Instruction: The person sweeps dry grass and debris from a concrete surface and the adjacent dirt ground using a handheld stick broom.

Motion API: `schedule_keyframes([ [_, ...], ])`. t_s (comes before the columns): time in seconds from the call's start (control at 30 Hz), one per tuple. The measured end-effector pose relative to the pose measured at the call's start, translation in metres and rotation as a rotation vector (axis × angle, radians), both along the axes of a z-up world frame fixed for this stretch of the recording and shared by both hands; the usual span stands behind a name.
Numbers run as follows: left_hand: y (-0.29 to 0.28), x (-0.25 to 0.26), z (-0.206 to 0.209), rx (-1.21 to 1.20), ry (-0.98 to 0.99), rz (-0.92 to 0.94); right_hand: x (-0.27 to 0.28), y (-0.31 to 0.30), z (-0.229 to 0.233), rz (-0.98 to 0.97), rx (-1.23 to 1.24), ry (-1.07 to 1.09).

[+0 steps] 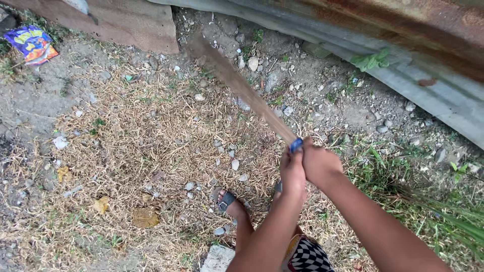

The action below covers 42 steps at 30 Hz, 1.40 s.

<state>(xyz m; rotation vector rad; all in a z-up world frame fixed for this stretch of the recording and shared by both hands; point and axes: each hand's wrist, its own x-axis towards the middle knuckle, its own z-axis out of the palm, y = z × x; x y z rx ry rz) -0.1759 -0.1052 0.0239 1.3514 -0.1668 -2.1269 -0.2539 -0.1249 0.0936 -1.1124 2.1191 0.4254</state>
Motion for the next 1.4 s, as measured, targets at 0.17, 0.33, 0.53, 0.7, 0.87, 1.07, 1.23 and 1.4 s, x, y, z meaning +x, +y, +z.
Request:
schedule_keyframes([
  [0.17,-0.075,-0.003,-0.045,0.078,0.059,0.078,0.005,-0.087,-0.03,0.053,-0.084,-0.003],
  [0.33,-0.06,0.006,-0.032,0.102,0.155,0.286,0.013,-0.091,-0.004,0.498,-0.164,0.006],
  [0.53,-0.026,0.008,0.022,0.175,0.11,0.233,0.015,-0.038,0.026,0.487,-0.084,-0.017],
  [0.7,-0.034,0.003,0.002,0.055,0.173,0.178,0.01,-0.04,0.006,0.099,-0.02,-0.05],
  [0.87,-0.078,0.023,-0.044,0.147,0.17,0.209,0.03,-0.087,-0.04,-0.177,-0.073,-0.153],
  [1.07,-0.061,0.053,-0.049,0.067,0.264,0.377,0.057,-0.094,-0.053,0.664,-0.218,0.049],
  [1.23,-0.012,0.057,-0.008,0.178,0.025,0.349,0.053,-0.041,-0.016,0.599,-0.116,-0.113],
  [1.4,0.02,0.049,0.021,0.322,0.061,0.223,0.044,0.021,-0.012,0.216,-0.091,-0.097],
])
